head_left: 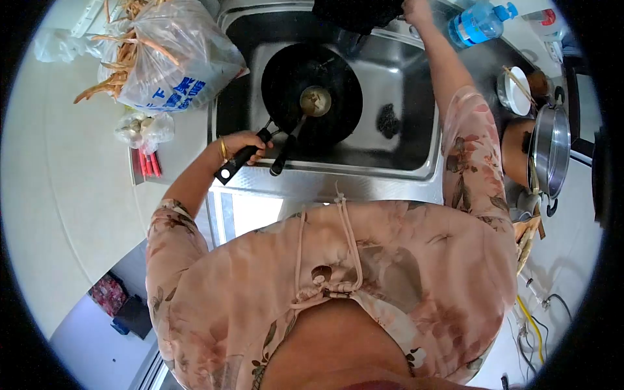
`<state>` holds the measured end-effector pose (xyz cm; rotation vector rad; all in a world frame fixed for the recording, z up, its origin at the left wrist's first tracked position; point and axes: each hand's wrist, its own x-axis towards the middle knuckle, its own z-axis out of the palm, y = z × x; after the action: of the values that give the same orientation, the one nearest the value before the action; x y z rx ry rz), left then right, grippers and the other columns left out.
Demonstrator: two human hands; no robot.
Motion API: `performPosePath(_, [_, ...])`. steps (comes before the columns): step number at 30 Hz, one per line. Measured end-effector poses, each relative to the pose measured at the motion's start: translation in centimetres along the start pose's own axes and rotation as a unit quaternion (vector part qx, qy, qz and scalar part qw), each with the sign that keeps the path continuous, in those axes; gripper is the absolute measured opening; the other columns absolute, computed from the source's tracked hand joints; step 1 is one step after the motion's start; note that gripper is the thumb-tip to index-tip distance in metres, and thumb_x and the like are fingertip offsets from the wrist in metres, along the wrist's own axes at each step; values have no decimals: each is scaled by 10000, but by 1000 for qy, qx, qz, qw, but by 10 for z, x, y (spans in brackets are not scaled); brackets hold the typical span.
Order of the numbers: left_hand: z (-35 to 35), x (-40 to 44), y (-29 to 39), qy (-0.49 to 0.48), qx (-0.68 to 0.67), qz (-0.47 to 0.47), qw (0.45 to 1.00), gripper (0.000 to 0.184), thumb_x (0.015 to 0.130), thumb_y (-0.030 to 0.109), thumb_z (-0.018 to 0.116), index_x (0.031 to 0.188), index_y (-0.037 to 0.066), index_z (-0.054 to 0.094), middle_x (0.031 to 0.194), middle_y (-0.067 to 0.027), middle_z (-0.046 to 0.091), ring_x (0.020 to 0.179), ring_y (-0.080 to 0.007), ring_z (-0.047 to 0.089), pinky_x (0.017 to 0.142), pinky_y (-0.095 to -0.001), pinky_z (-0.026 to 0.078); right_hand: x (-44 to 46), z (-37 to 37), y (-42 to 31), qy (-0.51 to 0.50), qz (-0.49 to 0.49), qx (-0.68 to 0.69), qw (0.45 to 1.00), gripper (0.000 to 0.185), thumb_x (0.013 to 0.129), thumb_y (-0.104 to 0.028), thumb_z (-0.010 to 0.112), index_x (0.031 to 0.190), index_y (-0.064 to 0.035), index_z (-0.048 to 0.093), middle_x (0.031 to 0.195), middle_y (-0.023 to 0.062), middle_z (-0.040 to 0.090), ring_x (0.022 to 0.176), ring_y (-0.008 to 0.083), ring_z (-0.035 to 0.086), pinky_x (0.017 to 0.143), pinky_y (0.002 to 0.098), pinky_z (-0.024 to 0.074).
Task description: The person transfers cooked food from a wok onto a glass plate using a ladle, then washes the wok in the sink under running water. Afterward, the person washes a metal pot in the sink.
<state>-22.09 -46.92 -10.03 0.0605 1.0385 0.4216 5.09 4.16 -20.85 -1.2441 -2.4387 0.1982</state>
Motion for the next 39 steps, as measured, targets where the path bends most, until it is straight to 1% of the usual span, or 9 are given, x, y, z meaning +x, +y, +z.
performPosePath(4, [-14, -4, 10, 177, 290, -14, 940, 210, 757, 160, 587, 896, 27, 501, 665, -52, 524, 514, -130, 501, 463, -268, 440, -21, -57, -44, -44, 263, 277, 923, 214, 815, -154, 484, 757, 46, 527, 602, 196, 573, 469, 296, 581, 335, 405, 417])
performPosePath(8, [-25, 0, 11, 250, 451, -9, 857, 587, 769, 217, 595, 1224, -79, 370, 844, -135, 599, 551, -173, 539, 511, -291, 456, -22, -54, -47, -41, 280, 284, 916, 282, 871, -197, 417, 788, 48, 528, 574, 190, 556, 400, 265, 549, 325, 377, 413])
performPosePath(9, [-15, -3, 12, 296, 488, 0, 821, 371, 732, 182, 609, 1020, -32, 516, 804, -123, 579, 665, -180, 563, 582, -300, 476, -22, -55, -47, -49, 271, 277, 921, 320, 890, -237, 417, 783, 44, 528, 580, 183, 561, 366, 251, 533, 312, 355, 402])
performPosePath(18, [13, 5, 3, 464, 586, 328, 578, 309, 706, 202, 625, 919, -15, 570, 917, -199, 557, 927, -343, 530, 817, -394, 423, -176, -25, -63, -185, 256, 224, 922, 461, 820, -456, 497, 954, -23, 581, 834, 228, 609, 835, 341, 601, 762, 417, 454])
performPosePath(20, [39, 3, -3, 412, 524, 224, 712, 272, 748, 191, 597, 904, -29, 561, 897, -204, 554, 895, -342, 545, 802, -378, 432, -247, 18, -52, -323, 156, 129, 925, 489, 775, -423, 579, 1090, -49, 548, 958, 228, 594, 907, 360, 570, 822, 409, 444])
performPosePath(22, [24, 18, -34, 409, 588, 265, 646, 326, 778, 217, 594, 959, -47, 534, 836, -177, 564, 784, -286, 585, 698, -357, 477, -277, -2, -89, -472, 143, 21, 870, 532, 766, -365, 607, 1206, -106, 458, 1155, 273, 457, 1001, 388, 513, 839, 409, 440])
performPosePath(28, [27, 19, 8, 157, 103, 15, 982, 276, 838, 260, 560, 991, 33, 526, 662, -48, 533, 554, -146, 538, 413, -257, 409, -325, 49, -102, -471, 185, -56, 861, 562, 741, -155, 626, 1239, -133, 367, 1259, 243, 305, 1009, 432, 482, 835, 458, 445])
performPosePath(32, [13, 45, 5, 28, -271, -58, 960, 213, 843, 240, 569, 917, 53, 496, 657, -28, 514, 501, -111, 471, 405, -217, 396, -321, 51, -90, -397, 225, 51, 889, 382, 736, -64, 591, 1095, -91, 466, 1093, 207, 443, 947, 367, 517, 746, 445, 456])
performPosePath(39, [41, 27, 0, 250, 22, 98, 963, 620, 842, 142, 537, 1367, 124, 209, 718, -62, 507, 503, -134, 481, 417, -243, 399, -244, 10, -150, -225, 127, 196, 946, 159, 718, -104, 590, 874, -95, 562, 879, 144, 558, 841, 343, 533, 813, 425, 411])
